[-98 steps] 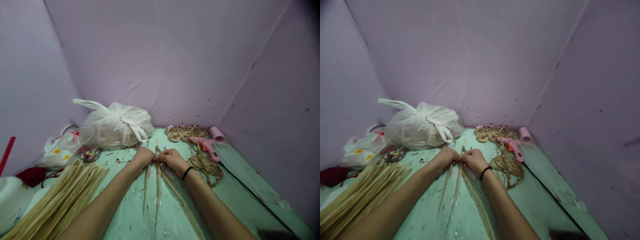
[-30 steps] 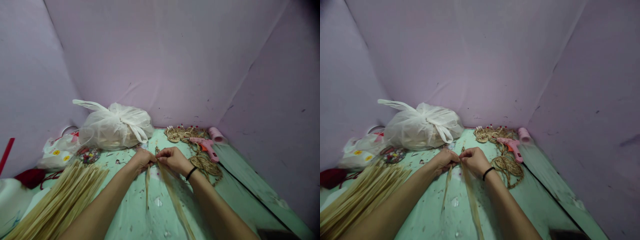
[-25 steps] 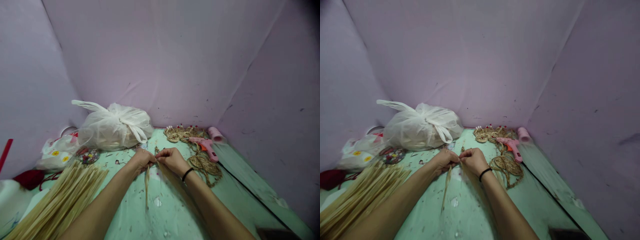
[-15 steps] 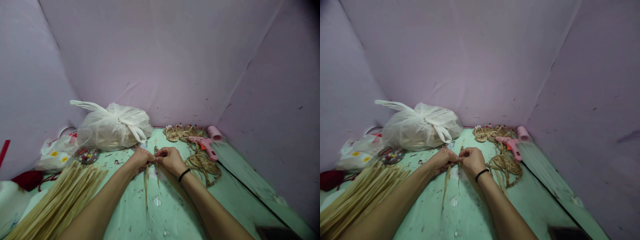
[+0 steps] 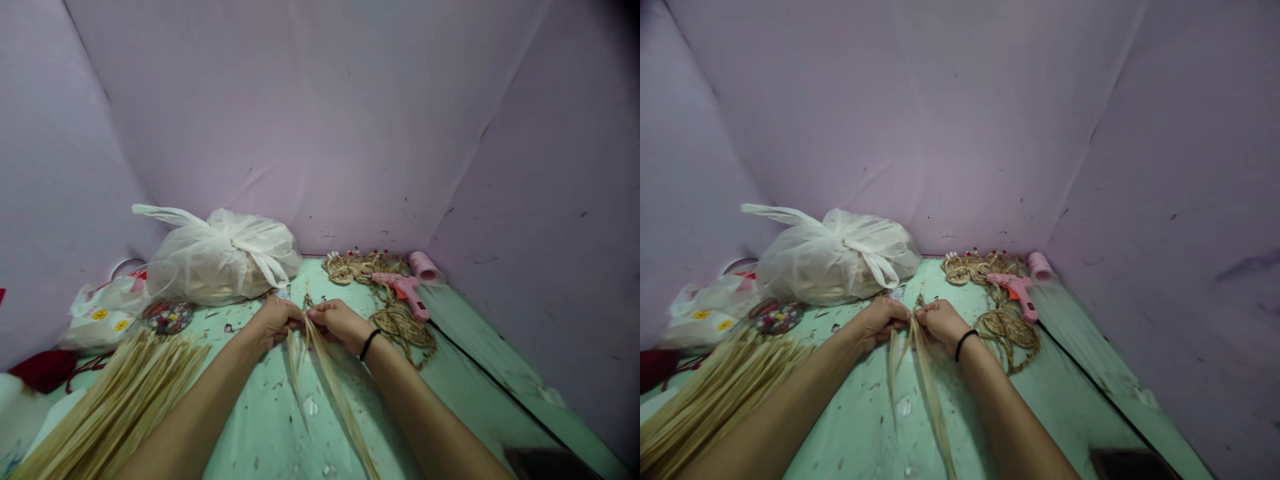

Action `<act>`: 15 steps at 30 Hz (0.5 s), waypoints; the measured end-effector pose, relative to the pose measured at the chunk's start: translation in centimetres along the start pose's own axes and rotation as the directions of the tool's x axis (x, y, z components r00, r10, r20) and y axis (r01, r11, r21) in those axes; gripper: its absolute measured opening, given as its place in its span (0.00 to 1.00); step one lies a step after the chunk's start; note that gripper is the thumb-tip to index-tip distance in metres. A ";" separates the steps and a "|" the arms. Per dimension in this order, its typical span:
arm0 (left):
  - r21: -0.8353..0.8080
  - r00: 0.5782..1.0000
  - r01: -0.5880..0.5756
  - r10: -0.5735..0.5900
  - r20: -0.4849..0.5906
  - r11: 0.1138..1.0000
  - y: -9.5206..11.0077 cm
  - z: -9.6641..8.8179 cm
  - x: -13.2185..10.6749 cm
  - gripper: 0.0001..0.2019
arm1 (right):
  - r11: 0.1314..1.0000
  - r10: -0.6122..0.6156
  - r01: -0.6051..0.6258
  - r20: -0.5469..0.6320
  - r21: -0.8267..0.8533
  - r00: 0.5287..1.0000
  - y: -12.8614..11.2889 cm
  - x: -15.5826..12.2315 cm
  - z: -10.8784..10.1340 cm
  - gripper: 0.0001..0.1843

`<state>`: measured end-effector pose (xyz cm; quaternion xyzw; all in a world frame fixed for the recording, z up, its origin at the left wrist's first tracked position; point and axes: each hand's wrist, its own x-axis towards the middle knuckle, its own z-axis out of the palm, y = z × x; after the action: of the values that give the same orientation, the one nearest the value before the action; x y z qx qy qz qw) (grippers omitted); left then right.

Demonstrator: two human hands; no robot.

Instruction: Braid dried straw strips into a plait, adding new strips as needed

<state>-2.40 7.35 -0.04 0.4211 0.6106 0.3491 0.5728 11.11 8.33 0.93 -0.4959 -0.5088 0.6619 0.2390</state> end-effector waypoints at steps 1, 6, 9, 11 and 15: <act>0.002 1.000 0.000 0.000 0.003 1.000 0.0 -0.1 0.0 0.06 | 1.000 0.000 0.000 0.004 -0.008 1.000 0.0 -0.1 0.1 0.14; 0.073 1.000 -0.008 0.008 -0.007 0.997 0.3 0.0 -0.4 0.07 | 0.999 0.017 -0.018 -0.032 -0.048 0.999 0.2 0.7 -0.4 0.09; 0.185 0.997 -0.053 0.063 -0.053 0.981 0.5 0.5 -0.5 0.08 | 0.960 -0.041 0.006 -0.119 -0.280 0.992 0.3 1.3 -1.0 0.11; 0.238 0.991 -0.088 0.109 -0.079 0.967 0.5 0.8 -0.5 0.08 | 0.928 -0.077 0.011 -0.164 -0.373 0.983 0.3 1.5 -1.0 0.13; 0.251 0.983 -0.117 0.148 -0.109 0.961 0.6 1.1 -0.4 0.09 | 0.815 -0.199 0.061 -0.178 -0.577 0.964 0.0 0.8 -0.3 0.05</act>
<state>-1.27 7.11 0.54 0.5053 0.6542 0.3352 0.4520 11.05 9.06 0.59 -0.5814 -0.6838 0.4011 0.1833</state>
